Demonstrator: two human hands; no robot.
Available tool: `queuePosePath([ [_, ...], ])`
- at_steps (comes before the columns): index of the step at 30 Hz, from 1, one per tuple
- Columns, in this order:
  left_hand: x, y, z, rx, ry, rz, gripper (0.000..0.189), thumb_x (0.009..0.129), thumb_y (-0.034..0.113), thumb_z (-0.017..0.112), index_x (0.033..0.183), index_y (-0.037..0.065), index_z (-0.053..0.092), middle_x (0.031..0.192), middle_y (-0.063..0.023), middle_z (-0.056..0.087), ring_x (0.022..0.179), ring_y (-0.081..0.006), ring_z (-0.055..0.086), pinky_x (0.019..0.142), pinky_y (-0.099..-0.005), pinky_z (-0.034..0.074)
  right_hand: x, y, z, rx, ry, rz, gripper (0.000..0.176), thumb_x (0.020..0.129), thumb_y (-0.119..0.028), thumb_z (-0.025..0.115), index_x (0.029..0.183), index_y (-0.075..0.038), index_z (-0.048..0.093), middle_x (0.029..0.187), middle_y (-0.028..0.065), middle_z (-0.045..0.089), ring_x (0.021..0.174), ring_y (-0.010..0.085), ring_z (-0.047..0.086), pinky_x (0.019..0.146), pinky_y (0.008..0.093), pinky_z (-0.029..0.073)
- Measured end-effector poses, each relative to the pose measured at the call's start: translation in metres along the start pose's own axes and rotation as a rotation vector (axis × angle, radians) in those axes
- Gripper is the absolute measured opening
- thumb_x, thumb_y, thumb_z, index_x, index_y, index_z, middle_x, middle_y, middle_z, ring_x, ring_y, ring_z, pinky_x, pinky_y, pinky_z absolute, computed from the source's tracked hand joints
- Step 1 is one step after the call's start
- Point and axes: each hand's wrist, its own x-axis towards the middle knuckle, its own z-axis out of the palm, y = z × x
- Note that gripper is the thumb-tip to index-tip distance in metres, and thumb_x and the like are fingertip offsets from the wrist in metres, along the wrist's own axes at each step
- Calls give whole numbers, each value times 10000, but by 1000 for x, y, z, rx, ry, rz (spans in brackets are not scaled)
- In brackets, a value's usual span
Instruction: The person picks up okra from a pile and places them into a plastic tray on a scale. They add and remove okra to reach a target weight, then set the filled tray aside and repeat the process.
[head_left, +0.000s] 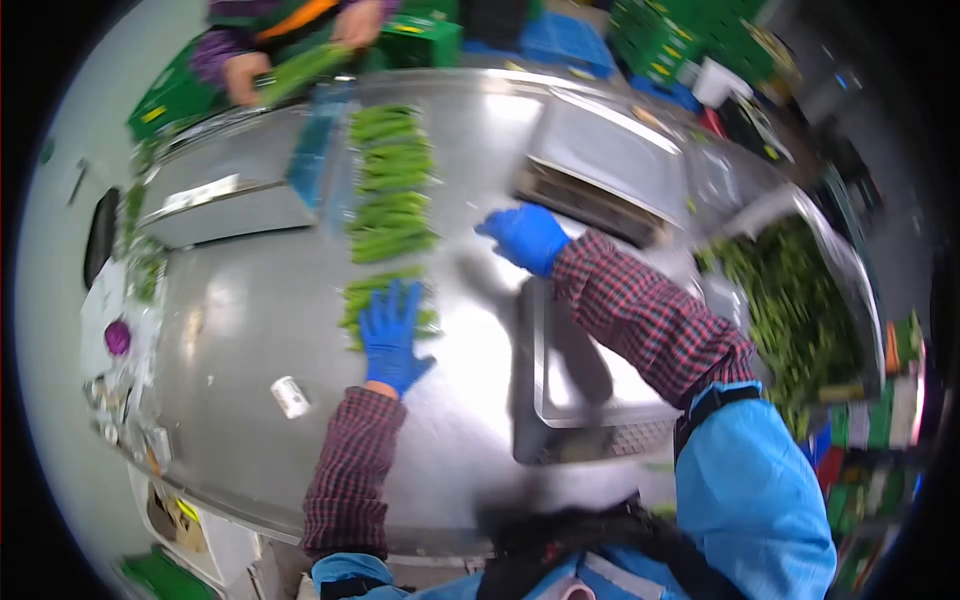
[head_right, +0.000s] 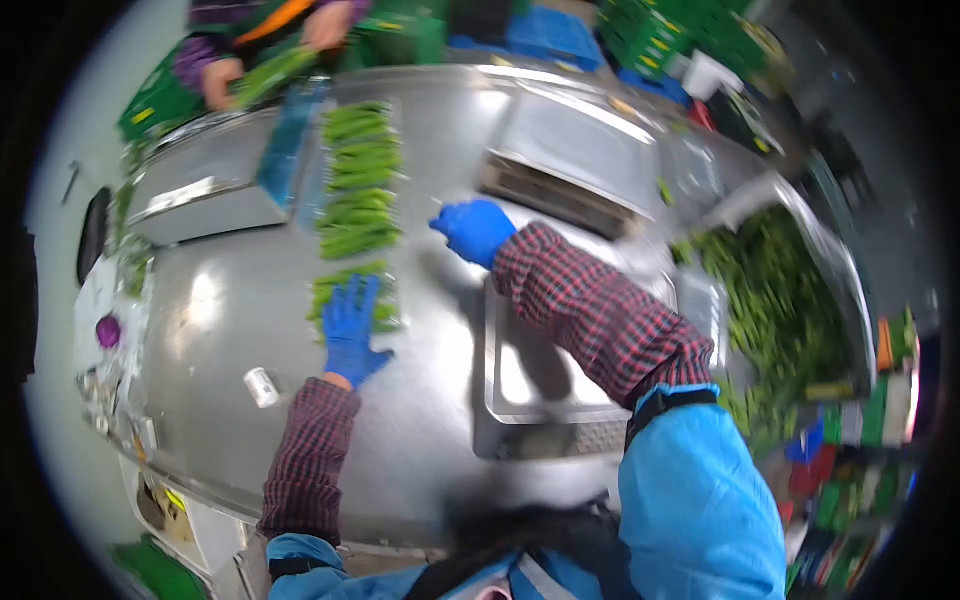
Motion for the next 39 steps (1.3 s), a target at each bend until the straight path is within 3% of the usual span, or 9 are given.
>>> queuePosePath([
  [4,-32,45,-5,-487,322,227,792,705,134,744,1399,64,371,1412,-130,402,1319,-310,338,1102,-399,246,-175,27,-74,74,209,227,372,750,-299,708,1091,-161,655,974,74,641,874,285,624,767,393,506],
  [8,-67,123,-34,-730,268,247,560,786,10,652,1317,67,483,1333,-89,496,1242,-240,442,1045,-355,334,-420,39,-153,233,348,891,305,790,-187,687,1087,-119,675,965,89,694,851,216,678,762,314,528],
  [9,-39,120,-10,-684,271,184,505,806,-16,624,1291,69,512,1317,-77,513,1220,-222,465,1023,-343,358,-455,99,-96,410,514,952,297,795,-202,674,1084,-134,678,952,98,696,860,212,680,754,316,529],
  [12,-35,160,-21,-736,242,180,455,818,-28,606,1256,78,546,1285,-70,541,1178,-206,502,997,-330,376,-511,54,-130,51,316,1320,269,843,-165,659,1099,-84,657,1011,102,685,920,188,669,793,275,518],
  [17,-35,265,-29,-717,146,279,415,801,-54,605,1198,65,582,1219,-81,581,1162,-202,522,991,-330,388,-523,65,-50,3,369,622,254,789,-132,590,1029,-122,672,935,98,650,755,279,636,680,392,519],
  [22,-40,348,-26,-693,36,425,397,784,-81,602,1158,50,602,1189,-92,594,1139,-228,543,1003,-328,386,-488,82,-18,17,11,596,125,704,-161,594,728,-92,695,739,99,651,720,279,651,616,386,512],
  [25,-38,381,-16,-671,-74,426,358,772,-83,605,1106,44,628,1162,-102,606,1114,-234,560,977,-324,408,-493,95,4,-11,72,514,281,762,-382,607,691,-120,681,701,89,600,741,283,603,643,393,457],
  [33,11,478,8,-279,-96,855,603,694,-60,616,1253,158,558,1277,-96,532,1204,-321,464,1015,-415,376,-494,110,-6,65,302,382,131,644,-241,647,645,-119,597,711,60,576,707,271,594,652,394,462],
  [39,41,504,-3,169,-14,1121,385,740,24,562,1106,137,601,1044,-79,582,1026,-290,537,974,-423,393,-514,100,-53,296,697,276,219,669,-312,729,758,-149,613,816,28,583,781,243,578,701,360,455],
])
